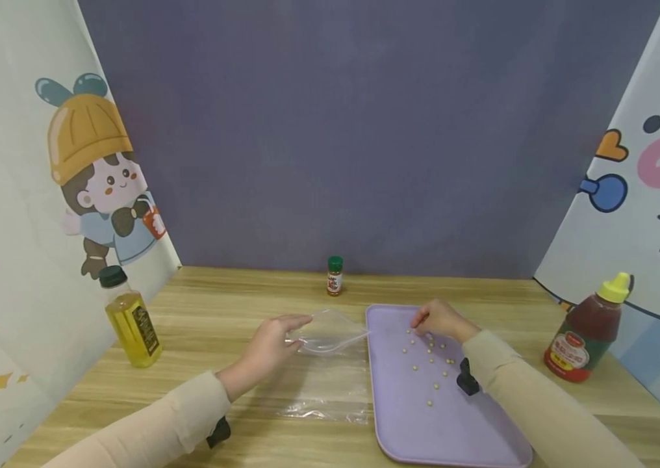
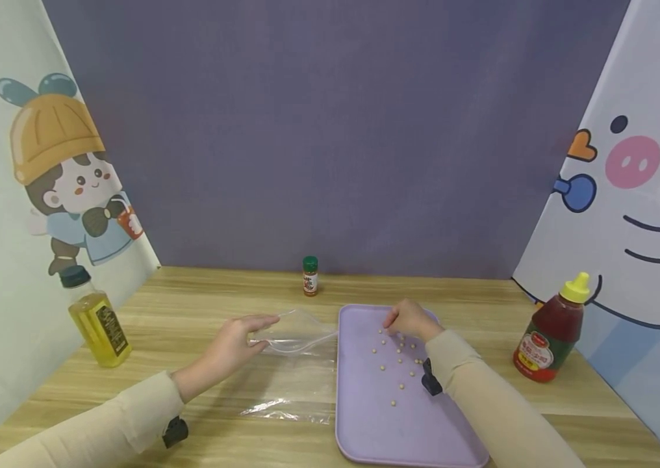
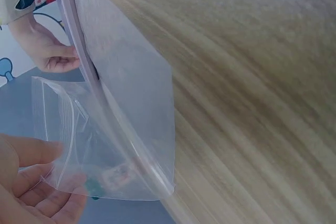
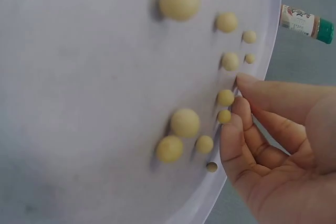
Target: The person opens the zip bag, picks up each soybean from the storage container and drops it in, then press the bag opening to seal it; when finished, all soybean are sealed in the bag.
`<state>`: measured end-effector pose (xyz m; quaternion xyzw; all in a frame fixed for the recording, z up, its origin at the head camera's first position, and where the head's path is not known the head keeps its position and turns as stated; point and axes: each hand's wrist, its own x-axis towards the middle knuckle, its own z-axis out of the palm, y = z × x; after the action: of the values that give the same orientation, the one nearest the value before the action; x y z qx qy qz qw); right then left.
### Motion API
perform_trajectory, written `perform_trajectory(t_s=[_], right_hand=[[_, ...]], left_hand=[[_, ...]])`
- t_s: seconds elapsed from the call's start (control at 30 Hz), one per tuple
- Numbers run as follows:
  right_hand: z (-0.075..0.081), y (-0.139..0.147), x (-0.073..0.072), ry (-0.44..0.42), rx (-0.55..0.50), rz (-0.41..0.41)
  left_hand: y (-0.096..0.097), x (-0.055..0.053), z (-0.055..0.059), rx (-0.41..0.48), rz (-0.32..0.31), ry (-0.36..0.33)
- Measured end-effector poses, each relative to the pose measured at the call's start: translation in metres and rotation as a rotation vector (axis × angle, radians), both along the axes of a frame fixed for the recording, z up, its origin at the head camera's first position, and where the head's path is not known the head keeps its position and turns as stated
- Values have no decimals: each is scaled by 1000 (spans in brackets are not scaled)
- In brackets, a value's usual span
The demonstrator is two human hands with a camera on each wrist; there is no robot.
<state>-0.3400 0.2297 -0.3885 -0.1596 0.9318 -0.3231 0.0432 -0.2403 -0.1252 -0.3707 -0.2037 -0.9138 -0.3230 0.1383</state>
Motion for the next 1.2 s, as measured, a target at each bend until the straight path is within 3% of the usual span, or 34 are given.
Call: perform_trajectory(t_s=[0.27,0.47,0.7,0.9,1.2], right_hand=[[-1,8,-3,50,-61,76],[5,0,-2,12,-161,-28],[27,-29,6,-11,-287,-7],[41,-62,21,-29,-348,80],[59,-109,46,4,-363,162]], left_hand=[[1,-1,0,3,7,-5],[1,0,1,-2,-1,-11],[2,0,2,-28,-8,4],[3,1,4,-38,-4,1],[5,0,7,-52,8,-6]])
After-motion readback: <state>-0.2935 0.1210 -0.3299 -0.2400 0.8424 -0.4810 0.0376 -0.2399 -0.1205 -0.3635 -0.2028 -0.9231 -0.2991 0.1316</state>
